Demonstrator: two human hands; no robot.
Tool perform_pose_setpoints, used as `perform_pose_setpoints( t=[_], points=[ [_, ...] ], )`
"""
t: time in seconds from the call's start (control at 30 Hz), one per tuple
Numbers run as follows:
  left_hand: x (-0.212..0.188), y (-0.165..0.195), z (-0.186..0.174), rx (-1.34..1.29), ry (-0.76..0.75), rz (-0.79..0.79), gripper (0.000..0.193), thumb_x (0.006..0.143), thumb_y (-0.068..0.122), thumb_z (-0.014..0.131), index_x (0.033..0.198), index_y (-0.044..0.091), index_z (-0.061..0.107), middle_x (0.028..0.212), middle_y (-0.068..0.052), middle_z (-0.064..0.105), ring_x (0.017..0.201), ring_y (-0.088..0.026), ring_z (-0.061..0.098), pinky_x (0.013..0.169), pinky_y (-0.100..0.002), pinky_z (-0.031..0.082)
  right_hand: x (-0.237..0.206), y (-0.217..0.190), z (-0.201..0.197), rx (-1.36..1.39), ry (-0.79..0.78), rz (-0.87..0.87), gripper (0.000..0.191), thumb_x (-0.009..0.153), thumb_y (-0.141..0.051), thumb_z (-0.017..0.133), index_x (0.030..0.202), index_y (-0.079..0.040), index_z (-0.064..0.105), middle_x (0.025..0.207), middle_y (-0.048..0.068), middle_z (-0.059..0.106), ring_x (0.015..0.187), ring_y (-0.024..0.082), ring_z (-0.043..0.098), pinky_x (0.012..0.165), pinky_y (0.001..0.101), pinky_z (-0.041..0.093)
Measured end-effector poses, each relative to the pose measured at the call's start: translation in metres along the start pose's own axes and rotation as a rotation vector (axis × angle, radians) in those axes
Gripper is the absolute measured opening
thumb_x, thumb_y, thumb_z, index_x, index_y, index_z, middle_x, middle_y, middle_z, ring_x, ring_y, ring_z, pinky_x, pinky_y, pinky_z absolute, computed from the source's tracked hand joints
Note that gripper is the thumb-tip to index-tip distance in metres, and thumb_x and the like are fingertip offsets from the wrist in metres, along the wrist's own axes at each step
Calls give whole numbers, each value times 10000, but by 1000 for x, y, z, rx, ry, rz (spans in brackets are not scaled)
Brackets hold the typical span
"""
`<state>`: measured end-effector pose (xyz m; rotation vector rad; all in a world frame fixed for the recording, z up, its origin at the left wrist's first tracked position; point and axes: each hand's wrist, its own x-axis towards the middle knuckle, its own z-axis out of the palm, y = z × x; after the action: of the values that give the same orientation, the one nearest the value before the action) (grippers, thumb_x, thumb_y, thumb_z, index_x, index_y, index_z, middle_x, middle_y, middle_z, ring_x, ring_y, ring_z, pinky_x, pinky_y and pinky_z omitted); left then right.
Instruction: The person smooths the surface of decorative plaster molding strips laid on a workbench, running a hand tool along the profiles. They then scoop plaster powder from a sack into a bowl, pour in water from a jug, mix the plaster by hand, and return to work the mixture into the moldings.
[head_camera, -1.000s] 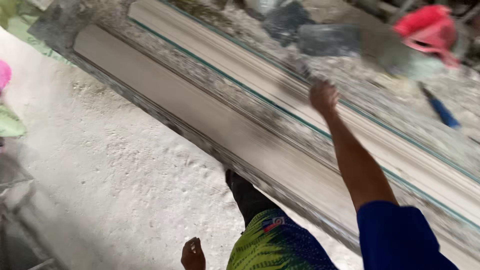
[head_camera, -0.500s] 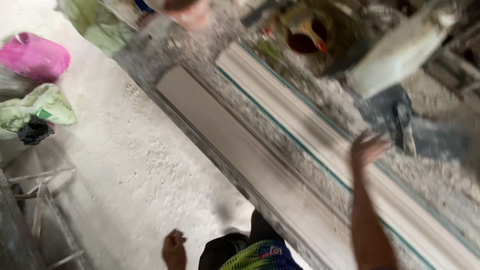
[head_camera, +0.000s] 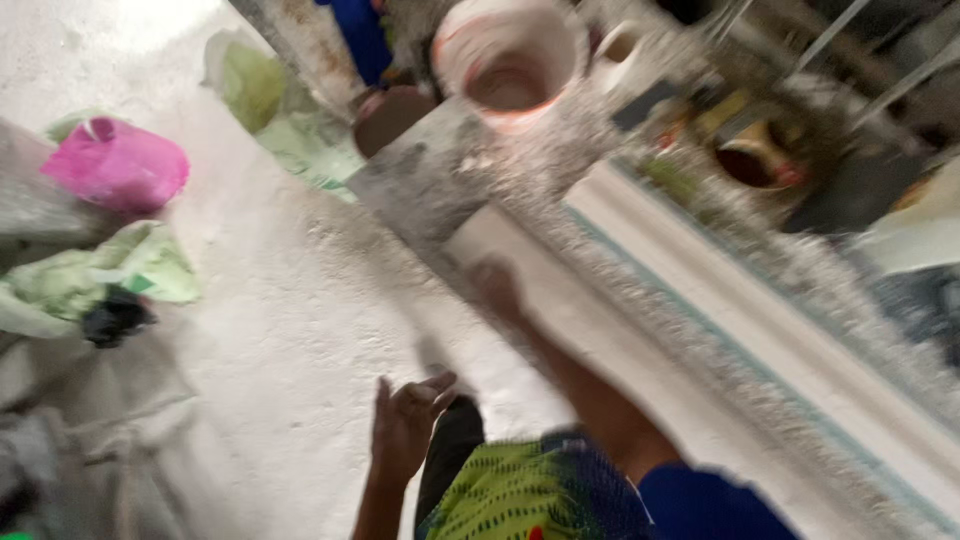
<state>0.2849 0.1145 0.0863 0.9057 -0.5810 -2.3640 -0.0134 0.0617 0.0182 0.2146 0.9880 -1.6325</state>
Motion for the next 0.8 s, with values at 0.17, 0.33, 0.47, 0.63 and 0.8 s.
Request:
perform_pose_setpoints(
  t=[0.17, 0.33, 0.47, 0.63, 0.8],
  points=[
    [52, 121, -89, 285, 340, 138, 476, 1037, 333, 563, 1316, -53, 576, 1362, -219, 673, 1230, -302, 652, 1043, -468, 500, 91, -120, 49, 128, 172, -258, 554, 856, -579, 612, 1263, -251, 429, 1223, 199, 554, 1016, 425, 616, 876, 532, 551],
    [111, 211, -103, 334, 347, 71, 544, 973, 320, 617, 1389, -16, 516, 1374, -173, 632, 1204, -284, 625, 1000, -454, 504, 140, -187, 81, 176, 155, -373, 441, 921, -318, 660, 1230, -58, 484, 1193, 212, 586, 979, 403, 676, 834, 503, 625],
    [179, 269, -80, 444, 254, -18, 656, 933, 336, 656, 1478, 39, 444, 1415, -184, 597, 1239, -284, 617, 1007, -448, 507, 202, -175, 119, 67, 306, -401, 267, 956, -112, 651, 1144, 52, 559, 1042, 204, 637, 875, 340, 700, 765, 473, 656],
    [319, 333, -44, 512, 93, -87, 843, 912, 366, 666, 1583, 168, 197, 1505, -157, 502, 1225, -308, 614, 951, -460, 531, 268, -108, 166, -233, 318, -346, 116, 926, -42, 637, 1018, 28, 629, 861, 141, 698, 736, 266, 712, 654, 439, 661],
    [463, 397, -35, 325, 132, -74, 818, 889, 340, 657, 1545, 314, 169, 1472, -76, 455, 1124, -278, 615, 794, -465, 548, 344, -19, 240, -355, 188, -75, 159, 996, -119, 596, 1126, -27, 586, 858, 122, 671, 681, 224, 668, 556, 359, 600]
  ],
)
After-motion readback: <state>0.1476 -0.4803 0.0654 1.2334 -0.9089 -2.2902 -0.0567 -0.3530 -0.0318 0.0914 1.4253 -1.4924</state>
